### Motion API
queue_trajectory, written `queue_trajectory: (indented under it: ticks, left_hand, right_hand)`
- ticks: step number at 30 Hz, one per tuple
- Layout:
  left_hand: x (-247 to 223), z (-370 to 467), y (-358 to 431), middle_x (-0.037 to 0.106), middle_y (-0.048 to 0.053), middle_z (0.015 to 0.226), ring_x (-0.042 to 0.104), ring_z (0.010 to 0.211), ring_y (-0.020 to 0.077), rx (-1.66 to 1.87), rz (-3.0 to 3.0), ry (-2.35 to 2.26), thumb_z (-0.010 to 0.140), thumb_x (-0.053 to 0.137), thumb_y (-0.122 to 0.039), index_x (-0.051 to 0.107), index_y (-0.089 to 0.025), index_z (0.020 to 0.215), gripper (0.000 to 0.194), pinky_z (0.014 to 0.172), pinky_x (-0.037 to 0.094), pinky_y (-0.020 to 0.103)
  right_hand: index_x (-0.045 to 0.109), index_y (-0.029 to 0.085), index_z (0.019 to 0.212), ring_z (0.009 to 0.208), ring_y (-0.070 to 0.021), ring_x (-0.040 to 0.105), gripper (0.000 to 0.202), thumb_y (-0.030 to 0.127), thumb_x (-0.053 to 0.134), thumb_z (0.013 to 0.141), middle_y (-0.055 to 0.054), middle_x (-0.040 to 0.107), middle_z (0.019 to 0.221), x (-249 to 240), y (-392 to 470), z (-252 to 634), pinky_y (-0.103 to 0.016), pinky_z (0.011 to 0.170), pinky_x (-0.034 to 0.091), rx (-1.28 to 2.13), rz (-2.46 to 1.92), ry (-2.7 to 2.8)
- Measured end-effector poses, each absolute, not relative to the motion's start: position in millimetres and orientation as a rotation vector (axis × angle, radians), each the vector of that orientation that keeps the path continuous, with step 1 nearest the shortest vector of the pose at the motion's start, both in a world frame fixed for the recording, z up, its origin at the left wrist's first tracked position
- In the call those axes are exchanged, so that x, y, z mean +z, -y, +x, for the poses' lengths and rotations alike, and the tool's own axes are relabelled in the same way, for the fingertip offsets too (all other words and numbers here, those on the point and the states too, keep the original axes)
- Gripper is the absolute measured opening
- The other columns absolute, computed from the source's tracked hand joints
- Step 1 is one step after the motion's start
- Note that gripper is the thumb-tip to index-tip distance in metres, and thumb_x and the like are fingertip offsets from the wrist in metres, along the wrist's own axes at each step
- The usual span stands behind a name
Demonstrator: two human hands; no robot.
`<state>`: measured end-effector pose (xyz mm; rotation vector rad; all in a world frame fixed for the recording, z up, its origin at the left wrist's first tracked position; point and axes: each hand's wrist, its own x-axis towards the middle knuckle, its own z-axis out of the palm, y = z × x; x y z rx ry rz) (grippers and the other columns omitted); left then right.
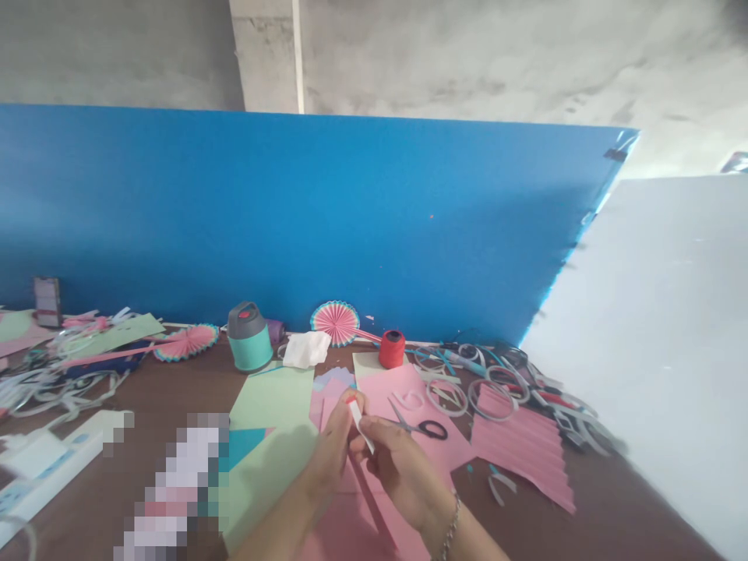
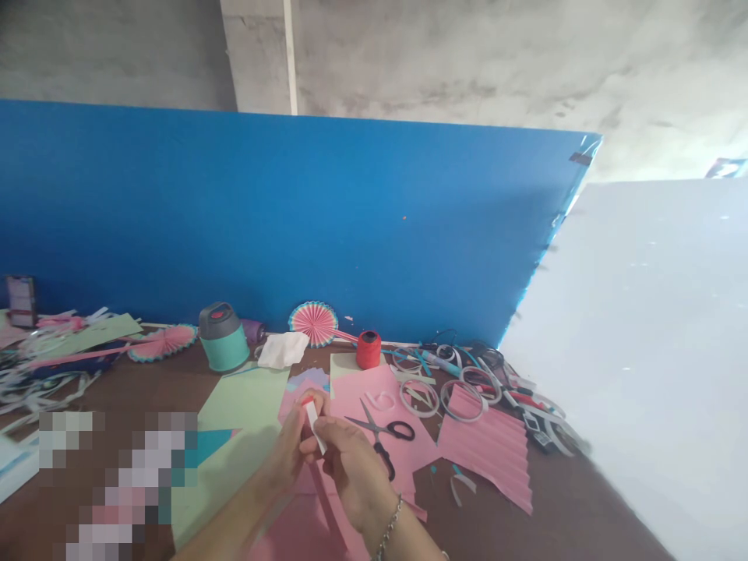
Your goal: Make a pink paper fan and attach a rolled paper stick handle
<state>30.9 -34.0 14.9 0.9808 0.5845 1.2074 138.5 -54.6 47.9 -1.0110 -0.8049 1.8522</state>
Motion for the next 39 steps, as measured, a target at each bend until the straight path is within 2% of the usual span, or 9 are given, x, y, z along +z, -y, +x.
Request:
queue_trajectory:
  ticks: [2, 4, 9, 16, 23, 27, 31, 36, 39]
  left_hand:
    - [16, 31, 35, 0.025, -0.011, 0.053, 0.021, 0.041, 0.0037, 1.233, 0.986, -0.659, 0.077, 0.057, -0.057, 0.039, -0.022, 0.076, 0.039, 0.039, 0.026, 0.014]
    - [17, 31, 35, 0.025, -0.012, 0.053, 0.020, 0.041, 0.0033, 1.220, 0.971, -0.713, 0.076, 0.062, -0.050, 0.039, -0.022, 0.076, 0.036, 0.039, 0.025, 0.013]
    - [19, 31, 35, 0.026, -0.011, 0.052, 0.019, 0.039, 0.0035, 1.178, 1.008, -0.696, 0.084, 0.048, -0.051, 0.040, -0.022, 0.074, 0.032, 0.037, 0.024, 0.013]
    - [26, 30, 38, 0.033, -0.007, 0.061, 0.036, 0.049, 0.0068, 1.264, 1.063, -0.786, 0.083, 0.048, -0.053, 0.043, -0.021, 0.072, 0.034, 0.042, 0.033, 0.015]
    - [35, 24, 40, 0.034, -0.007, 0.062, 0.038, 0.047, 0.0061, 1.232, 1.198, -0.772, 0.088, 0.043, -0.048, 0.043, -0.021, 0.074, 0.031, 0.043, 0.035, 0.016]
    - [36, 23, 40, 0.036, -0.007, 0.062, 0.041, 0.045, 0.0057, 1.196, 1.237, -0.755, 0.089, 0.041, -0.048, 0.043, -0.020, 0.075, 0.031, 0.042, 0.036, 0.017]
    - [33, 24, 39, 0.036, -0.008, 0.063, 0.040, 0.040, 0.0041, 1.181, 1.230, -0.746, 0.090, 0.039, -0.047, 0.042, -0.021, 0.076, 0.030, 0.038, 0.034, 0.016]
    - [29, 23, 37, 0.041, -0.008, 0.065, 0.036, 0.033, 0.0015, 1.192, 1.225, -0.754, 0.089, 0.041, -0.048, 0.043, -0.021, 0.079, 0.030, 0.033, 0.029, 0.015]
    - [28, 24, 37, 0.048, -0.005, 0.073, 0.038, 0.036, 0.0017, 1.246, 1.210, -0.752, 0.088, 0.042, -0.048, 0.045, -0.020, 0.079, 0.030, 0.033, 0.031, 0.016]
  right_hand:
    - [0.059, 0.016, 0.071, 0.060, -0.0108, 0.047, 0.013, 0.029, 0.061, 0.069, 0.000, 0.060, 0.062, 47, 54, 138, -0.024, 0.062, 0.031, 1.845, -1.004, 0.826]
    - [0.060, 0.016, 0.071, 0.060, -0.0105, 0.047, 0.011, 0.027, 0.060, 0.070, 0.000, 0.061, 0.064, 45, 54, 137, -0.024, 0.061, 0.030, 1.841, -0.993, 0.848]
    - [0.064, 0.015, 0.073, 0.060, -0.0116, 0.048, 0.018, 0.032, 0.064, 0.072, -0.002, 0.062, 0.064, 40, 52, 140, -0.025, 0.064, 0.033, 1.828, -0.956, 0.888]
    - [0.067, 0.013, 0.067, 0.061, -0.0126, 0.050, 0.026, 0.036, 0.076, 0.061, -0.004, 0.062, 0.062, 50, 55, 141, -0.026, 0.068, 0.036, 1.850, -0.916, 0.850]
    - [0.069, 0.012, 0.066, 0.062, -0.0138, 0.051, 0.027, 0.039, 0.073, 0.064, -0.006, 0.064, 0.063, 57, 59, 141, -0.027, 0.068, 0.035, 1.782, -0.921, 0.986]
    - [0.067, 0.013, 0.064, 0.060, -0.0128, 0.050, 0.027, 0.040, 0.071, 0.064, -0.005, 0.064, 0.062, 61, 58, 144, -0.026, 0.065, 0.032, 1.741, -0.987, 1.100]
    - [0.064, 0.014, 0.072, 0.060, -0.0133, 0.053, 0.025, 0.038, 0.069, 0.066, -0.003, 0.064, 0.062, 63, 57, 146, -0.027, 0.065, 0.032, 1.704, -1.069, 1.162]
    - [0.058, 0.016, 0.078, 0.065, -0.0161, 0.059, 0.027, 0.038, 0.069, 0.066, -0.002, 0.065, 0.059, 69, 59, 146, -0.029, 0.069, 0.039, 1.712, -1.040, 1.172]
    - [0.054, 0.017, 0.081, 0.062, -0.0179, 0.061, 0.033, 0.039, 0.071, 0.064, -0.001, 0.065, 0.057, 72, 58, 147, -0.032, 0.070, 0.043, 1.725, -1.043, 1.197]
